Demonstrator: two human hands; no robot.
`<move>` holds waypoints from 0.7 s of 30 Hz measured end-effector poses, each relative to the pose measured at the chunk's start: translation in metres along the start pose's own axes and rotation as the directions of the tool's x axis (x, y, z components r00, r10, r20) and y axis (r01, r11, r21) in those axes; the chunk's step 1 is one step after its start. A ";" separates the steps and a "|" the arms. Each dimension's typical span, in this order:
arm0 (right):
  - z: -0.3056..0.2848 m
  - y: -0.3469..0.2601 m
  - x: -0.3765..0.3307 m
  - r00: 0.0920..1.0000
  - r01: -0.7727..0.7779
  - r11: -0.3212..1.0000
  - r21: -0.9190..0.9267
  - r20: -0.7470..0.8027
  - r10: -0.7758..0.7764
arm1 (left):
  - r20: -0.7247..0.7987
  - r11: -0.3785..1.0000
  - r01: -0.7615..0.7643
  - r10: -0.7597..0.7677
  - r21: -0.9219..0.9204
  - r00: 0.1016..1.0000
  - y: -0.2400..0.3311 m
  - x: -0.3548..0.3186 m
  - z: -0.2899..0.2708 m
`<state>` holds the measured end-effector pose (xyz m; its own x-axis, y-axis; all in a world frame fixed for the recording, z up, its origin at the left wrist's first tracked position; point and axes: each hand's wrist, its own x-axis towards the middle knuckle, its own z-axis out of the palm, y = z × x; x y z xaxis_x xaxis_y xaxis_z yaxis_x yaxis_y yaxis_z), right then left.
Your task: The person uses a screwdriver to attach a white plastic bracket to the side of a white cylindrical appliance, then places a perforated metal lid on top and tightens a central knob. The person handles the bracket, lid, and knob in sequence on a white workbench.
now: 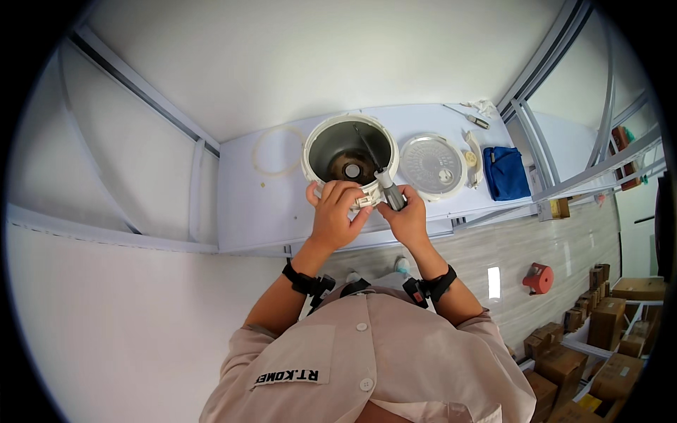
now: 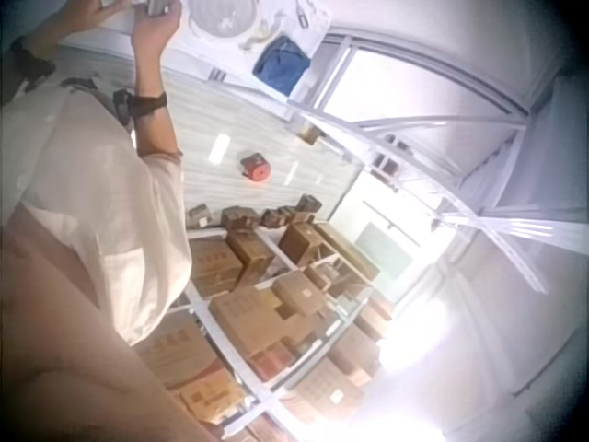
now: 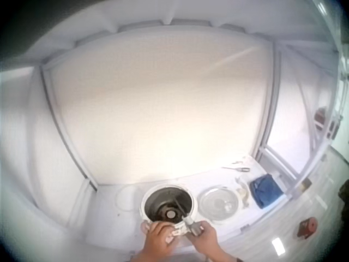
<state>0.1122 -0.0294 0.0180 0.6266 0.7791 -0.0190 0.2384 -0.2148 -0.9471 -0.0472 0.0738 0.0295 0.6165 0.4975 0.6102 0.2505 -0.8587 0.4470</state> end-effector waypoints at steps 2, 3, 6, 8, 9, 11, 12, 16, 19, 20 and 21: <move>-0.001 0.004 -0.001 1.000 0.028 0.999 0.036 0.007 -0.028 | 0.009 1.000 -0.001 0.001 0.000 1.000 0.000 0.000 -0.001; -0.001 0.007 -0.002 0.999 0.041 0.998 0.054 0.010 -0.042 | 0.008 1.000 -0.007 0.007 0.000 1.000 0.000 0.000 -0.001; 0.002 0.017 -0.002 0.997 0.056 0.976 0.213 0.035 -0.065 | 0.041 0.999 -0.006 0.004 0.043 0.999 0.001 0.002 -0.003; 0.002 0.020 -0.001 0.999 0.015 0.968 0.251 0.044 -0.027 | 0.036 0.998 0.006 -0.009 0.065 0.999 0.005 0.006 -0.005; 0.002 0.020 -0.001 0.999 -0.005 0.963 0.270 0.048 -0.008 | 0.015 0.998 0.015 -0.016 0.066 1.000 0.007 0.008 -0.005; 0.002 0.019 0.000 0.999 -0.005 0.963 0.271 0.043 -0.007 | 0.027 0.995 0.014 -0.017 0.099 0.999 0.011 0.013 -0.008; 0.002 0.018 0.000 0.999 -0.005 0.963 0.271 0.040 -0.006 | 0.061 0.992 0.003 -0.011 0.130 0.998 0.012 0.015 -0.011; 0.002 0.018 0.002 0.999 -0.010 0.967 0.253 0.037 0.001 | 0.096 0.987 -0.006 -0.009 0.158 0.995 0.011 0.017 -0.009; 0.002 0.022 0.005 0.999 -0.008 0.969 0.249 0.035 -0.001 | 0.113 0.989 0.002 -0.018 0.146 0.993 0.009 0.018 -0.007; 0.002 0.023 0.006 0.999 -0.002 0.970 0.241 0.036 -0.007 | 0.109 0.989 -0.003 -0.014 0.147 0.994 0.008 0.019 -0.007; 0.002 0.022 0.006 0.999 0.003 0.972 0.234 0.036 -0.012 | 0.104 0.989 -0.007 -0.009 0.148 0.995 0.008 0.020 -0.007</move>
<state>0.1198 -0.0279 -0.0040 0.5963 0.8025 -0.0191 0.0603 -0.0685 -0.9958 -0.0380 0.0775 0.0499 0.6888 0.4897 0.5346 0.3541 -0.8707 0.3413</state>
